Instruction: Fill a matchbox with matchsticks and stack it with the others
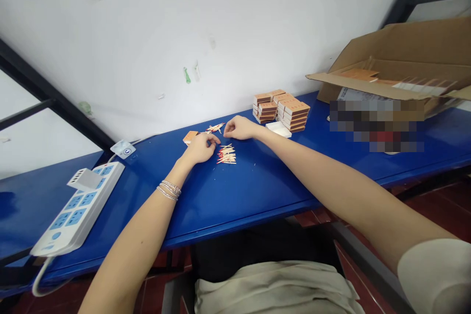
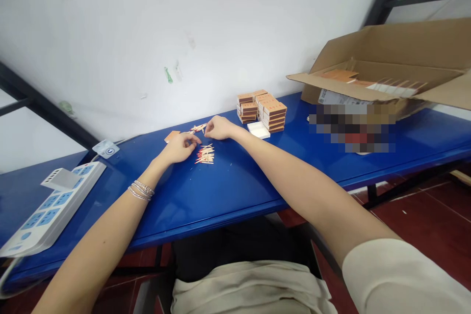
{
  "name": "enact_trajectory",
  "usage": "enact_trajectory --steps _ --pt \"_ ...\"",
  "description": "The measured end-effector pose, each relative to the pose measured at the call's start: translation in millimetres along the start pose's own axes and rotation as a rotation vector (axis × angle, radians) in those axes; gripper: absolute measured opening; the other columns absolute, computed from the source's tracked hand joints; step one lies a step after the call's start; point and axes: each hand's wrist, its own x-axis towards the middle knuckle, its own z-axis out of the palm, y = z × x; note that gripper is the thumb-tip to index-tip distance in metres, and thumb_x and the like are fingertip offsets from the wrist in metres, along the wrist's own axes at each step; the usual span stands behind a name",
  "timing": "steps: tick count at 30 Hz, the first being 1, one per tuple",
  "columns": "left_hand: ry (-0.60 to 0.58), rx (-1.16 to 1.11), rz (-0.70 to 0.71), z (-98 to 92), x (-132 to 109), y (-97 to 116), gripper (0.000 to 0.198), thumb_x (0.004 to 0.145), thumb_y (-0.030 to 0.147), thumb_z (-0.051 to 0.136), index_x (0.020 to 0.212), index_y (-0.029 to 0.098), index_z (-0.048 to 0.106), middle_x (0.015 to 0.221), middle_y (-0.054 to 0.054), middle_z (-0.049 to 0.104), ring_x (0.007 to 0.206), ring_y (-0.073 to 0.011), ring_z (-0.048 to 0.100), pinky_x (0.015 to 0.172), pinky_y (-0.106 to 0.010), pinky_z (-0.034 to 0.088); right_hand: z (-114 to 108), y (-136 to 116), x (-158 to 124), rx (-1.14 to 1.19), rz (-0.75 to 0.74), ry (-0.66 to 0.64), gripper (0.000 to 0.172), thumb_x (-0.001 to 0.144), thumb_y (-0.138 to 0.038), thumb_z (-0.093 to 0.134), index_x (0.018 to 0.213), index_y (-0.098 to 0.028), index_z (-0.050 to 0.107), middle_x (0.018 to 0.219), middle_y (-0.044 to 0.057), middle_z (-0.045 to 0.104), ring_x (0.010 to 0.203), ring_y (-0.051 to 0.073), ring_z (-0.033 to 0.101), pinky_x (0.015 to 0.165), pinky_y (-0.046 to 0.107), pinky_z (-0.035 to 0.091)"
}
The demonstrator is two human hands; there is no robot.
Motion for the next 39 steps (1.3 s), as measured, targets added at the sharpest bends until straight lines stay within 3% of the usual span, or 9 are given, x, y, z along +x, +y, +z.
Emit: enact_trajectory --steps 4,11,17,24,29,36,39 --pt "-0.024 0.006 0.016 0.0 -1 0 0.028 0.072 0.016 0.049 0.084 0.019 0.075 0.072 -0.002 0.065 0.057 -0.0137 0.05 0.062 -0.026 0.045 21 1 15 -0.088 0.056 0.195 0.022 0.075 -0.033 0.069 0.088 -0.016 0.074 0.09 0.007 0.074 0.084 0.018 0.066 0.075 0.024 0.047" --pt "-0.002 -0.034 -0.044 -4.3 -2 1 0.024 0.067 0.014 0.052 0.075 0.019 0.074 0.056 0.0 0.06 0.051 -0.0137 0.049 0.058 -0.026 0.043 30 -5 20 -0.197 0.158 0.23 0.017 0.079 -0.018 0.058 0.086 -0.015 0.074 0.095 0.013 0.073 0.092 0.024 0.067 0.08 0.029 0.048" --pt "0.088 0.072 -0.084 -6.0 -2 2 0.022 0.066 0.011 0.054 0.073 0.021 0.072 0.047 0.002 0.055 0.054 -0.0168 0.055 0.065 -0.027 0.045 6 2 8 -0.077 0.098 0.077 0.014 0.072 -0.021 0.065 0.08 -0.016 0.075 0.081 0.007 0.074 0.078 0.018 0.065 0.068 0.022 0.045" --pt "0.061 0.094 -0.082 -5.6 -3 4 0.023 0.066 0.012 0.053 0.076 0.02 0.072 0.06 -0.002 0.065 0.066 -0.0194 0.062 0.072 -0.028 0.049 -14 -13 -13 0.112 -0.022 -0.243 0.017 0.07 -0.025 0.065 0.079 -0.015 0.076 0.069 0.001 0.069 0.059 0.01 0.053 0.054 0.021 0.038" --pt "0.009 0.088 -0.036 -3.9 -2 0 0.028 0.065 0.012 0.052 0.085 0.018 0.072 0.082 -0.004 0.071 0.072 -0.0186 0.062 0.075 -0.029 0.05 -14 -16 -14 0.127 -0.035 -0.268 0.016 0.066 -0.025 0.068 0.076 -0.016 0.076 0.071 0.0 0.07 0.06 0.01 0.054 0.055 0.021 0.038" --pt "0.022 -0.003 -0.043 -3.2 -1 0 0.03 0.063 0.009 0.055 0.088 0.018 0.07 0.079 -0.004 0.069 0.069 -0.0177 0.06 0.076 -0.029 0.05 -20 -13 -14 0.078 -0.056 -0.364 0.016 0.067 -0.027 0.069 0.078 -0.018 0.077 0.074 0.001 0.073 0.063 0.011 0.058 0.057 0.021 0.04" --pt "0.024 -0.015 -0.045 -2.2 -2 2 0.021 0.067 0.012 0.057 0.084 0.019 0.068 0.079 -0.004 0.069 0.069 -0.0178 0.061 0.073 -0.029 0.049 -20 -12 -13 0.012 -0.087 -0.377 0.015 0.067 -0.024 0.069 0.078 -0.017 0.077 0.076 0.001 0.073 0.068 0.013 0.061 0.06 0.021 0.042"
